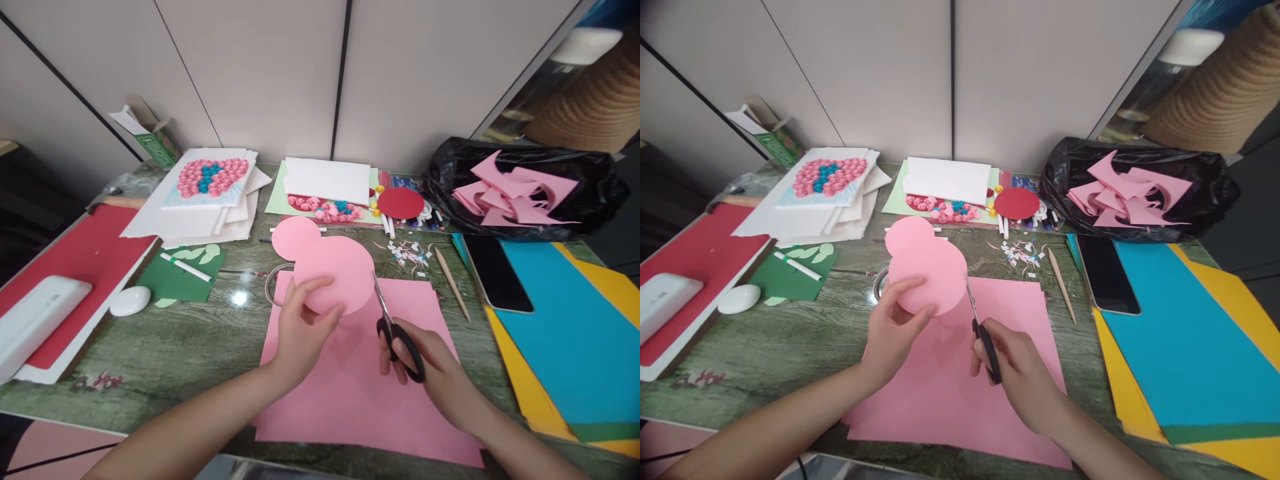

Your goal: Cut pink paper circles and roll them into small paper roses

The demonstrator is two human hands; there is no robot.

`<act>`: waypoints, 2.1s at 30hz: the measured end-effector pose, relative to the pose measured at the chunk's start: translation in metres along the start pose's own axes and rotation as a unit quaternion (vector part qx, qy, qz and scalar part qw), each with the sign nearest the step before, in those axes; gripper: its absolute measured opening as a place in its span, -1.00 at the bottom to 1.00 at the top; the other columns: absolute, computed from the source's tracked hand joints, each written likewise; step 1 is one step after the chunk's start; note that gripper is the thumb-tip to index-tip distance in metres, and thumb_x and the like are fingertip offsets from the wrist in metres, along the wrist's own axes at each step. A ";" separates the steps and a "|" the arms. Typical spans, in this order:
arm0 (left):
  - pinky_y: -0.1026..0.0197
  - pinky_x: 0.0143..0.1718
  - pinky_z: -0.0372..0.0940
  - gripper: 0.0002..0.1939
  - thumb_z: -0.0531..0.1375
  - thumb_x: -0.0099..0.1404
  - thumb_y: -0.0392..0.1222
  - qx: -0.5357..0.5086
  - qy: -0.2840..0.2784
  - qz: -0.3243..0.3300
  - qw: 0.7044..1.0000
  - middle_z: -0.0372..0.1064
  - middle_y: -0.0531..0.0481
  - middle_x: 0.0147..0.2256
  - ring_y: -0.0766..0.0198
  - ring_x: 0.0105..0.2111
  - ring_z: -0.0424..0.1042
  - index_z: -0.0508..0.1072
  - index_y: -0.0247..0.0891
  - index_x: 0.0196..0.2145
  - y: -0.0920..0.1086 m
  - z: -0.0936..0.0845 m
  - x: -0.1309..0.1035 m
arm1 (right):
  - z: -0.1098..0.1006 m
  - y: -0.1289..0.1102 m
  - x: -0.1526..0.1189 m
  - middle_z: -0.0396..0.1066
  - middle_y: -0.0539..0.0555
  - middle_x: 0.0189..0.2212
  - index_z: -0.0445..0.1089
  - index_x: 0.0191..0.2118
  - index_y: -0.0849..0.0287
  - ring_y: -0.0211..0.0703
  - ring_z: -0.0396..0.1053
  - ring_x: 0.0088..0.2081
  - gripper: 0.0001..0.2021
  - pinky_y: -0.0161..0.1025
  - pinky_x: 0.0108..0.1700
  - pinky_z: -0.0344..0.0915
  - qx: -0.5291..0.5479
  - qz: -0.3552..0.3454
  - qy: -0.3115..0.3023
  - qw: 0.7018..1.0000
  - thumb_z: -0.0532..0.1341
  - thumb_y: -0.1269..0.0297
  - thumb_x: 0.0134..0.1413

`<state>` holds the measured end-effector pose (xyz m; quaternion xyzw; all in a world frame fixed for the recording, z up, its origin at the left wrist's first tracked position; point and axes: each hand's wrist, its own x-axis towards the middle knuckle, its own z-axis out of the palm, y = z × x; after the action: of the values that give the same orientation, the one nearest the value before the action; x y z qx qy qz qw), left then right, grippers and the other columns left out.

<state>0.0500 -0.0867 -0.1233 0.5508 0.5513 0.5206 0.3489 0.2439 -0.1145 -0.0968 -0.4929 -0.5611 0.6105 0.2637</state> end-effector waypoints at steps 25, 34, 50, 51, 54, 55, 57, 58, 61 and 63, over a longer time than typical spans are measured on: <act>0.15 -0.03 0.26 -0.65 0.27 0.11 -0.23 0.016 0.005 0.003 1.000 0.33 -0.04 -0.10 0.19 -0.02 0.31 0.38 -0.16 -0.12 0.004 -0.001 0.001 | 0.005 0.000 -0.004 0.31 0.00 -0.51 0.04 -0.51 0.13 -0.30 0.14 -0.53 -0.67 -0.29 -0.47 0.09 0.007 -0.010 -0.012 1.000 -0.06 0.14 0.28; 0.16 -0.14 0.29 -0.72 0.29 0.06 -0.24 0.054 0.004 0.002 0.999 0.42 -0.02 -0.21 0.17 -0.12 0.38 0.42 -0.20 -0.22 0.008 -0.001 0.000 | 0.005 0.004 -0.004 0.31 -0.01 -0.51 0.05 -0.49 0.13 -0.29 0.14 -0.52 -0.70 -0.30 -0.45 0.08 -0.024 -0.007 -0.004 1.000 -0.08 0.19 0.29; 0.19 -0.22 0.29 -0.74 0.28 0.05 -0.26 0.075 -0.002 -0.016 0.997 0.43 0.00 -0.23 0.18 -0.17 0.40 0.43 -0.19 -0.25 0.012 -0.001 0.000 | 0.008 0.006 -0.004 0.30 -0.01 -0.52 0.08 -0.45 0.13 -0.28 0.13 -0.52 -0.72 -0.30 -0.46 0.08 -0.036 0.003 0.008 0.999 -0.09 0.19 0.29; 0.19 -0.21 0.29 -0.74 0.28 0.05 -0.26 0.074 -0.003 -0.014 0.997 0.43 -0.01 -0.23 0.18 -0.16 0.40 0.43 -0.19 -0.24 0.012 -0.001 0.000 | 0.008 0.006 -0.004 0.30 -0.01 -0.52 0.08 -0.45 0.13 -0.28 0.13 -0.52 -0.72 -0.30 -0.46 0.08 -0.034 0.002 0.007 0.999 -0.09 0.18 0.29; 0.18 -0.19 0.29 -0.73 0.28 0.05 -0.26 0.072 -0.005 -0.011 0.997 0.43 -0.01 -0.22 0.17 -0.15 0.39 0.43 -0.19 -0.24 0.011 -0.001 -0.001 | 0.008 0.004 -0.004 0.30 -0.01 -0.50 0.06 -0.45 0.12 -0.27 0.14 -0.51 -0.71 -0.29 -0.44 0.09 -0.023 -0.009 0.001 1.000 -0.08 0.14 0.28; 0.17 -0.18 0.29 -0.73 0.28 0.05 -0.26 0.072 -0.005 -0.011 0.997 0.43 -0.01 -0.22 0.16 -0.15 0.39 0.43 -0.20 -0.24 0.011 -0.001 -0.001 | 0.008 0.003 -0.004 0.29 -0.01 -0.50 0.07 -0.45 0.12 -0.27 0.15 -0.50 -0.71 -0.28 -0.43 0.10 -0.017 -0.013 -0.003 1.000 -0.08 0.13 0.28; 0.17 -0.18 0.29 -0.73 0.28 0.04 -0.26 0.070 -0.005 -0.013 0.997 0.43 -0.02 -0.22 0.16 -0.14 0.39 0.43 -0.20 -0.23 0.011 -0.001 -0.001 | 0.008 0.002 -0.004 0.29 0.00 -0.49 0.09 -0.42 0.13 -0.27 0.15 -0.49 -0.71 -0.28 -0.43 0.10 -0.006 -0.013 -0.012 1.000 -0.09 0.10 0.28; 0.16 -0.17 0.29 -0.72 0.28 0.05 -0.26 0.069 -0.004 -0.012 0.998 0.43 -0.02 -0.22 0.16 -0.14 0.39 0.43 -0.20 -0.23 0.011 -0.001 -0.001 | 0.008 0.001 -0.004 0.28 0.00 -0.49 0.10 -0.40 0.14 -0.27 0.16 -0.49 -0.71 -0.28 -0.43 0.10 -0.001 -0.010 -0.016 1.000 -0.09 0.09 0.28; 0.15 -0.14 0.29 -0.71 0.28 0.05 -0.26 0.070 0.002 -0.004 0.998 0.42 -0.02 -0.20 0.16 -0.12 0.39 0.42 -0.19 -0.21 0.010 -0.001 -0.001 | 0.009 0.000 -0.003 0.27 0.00 -0.50 0.11 -0.41 0.14 -0.27 0.16 -0.50 -0.69 -0.28 -0.44 0.10 0.013 -0.008 -0.016 1.000 -0.09 0.06 0.27; 0.14 -0.12 0.28 -0.69 0.28 0.06 -0.26 0.073 0.005 0.004 0.997 0.42 -0.02 -0.18 0.15 -0.10 0.38 0.42 -0.18 -0.19 0.008 -0.001 0.000 | 0.009 0.001 -0.003 0.26 0.00 -0.51 0.08 -0.45 0.13 -0.28 0.14 -0.51 -0.68 -0.28 -0.44 0.10 0.019 -0.009 -0.010 1.000 -0.09 0.07 0.28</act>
<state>0.0509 -0.0884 -0.1150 0.5744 0.5872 0.4835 0.3027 0.2374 -0.1212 -0.0983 -0.4763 -0.5567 0.6236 0.2728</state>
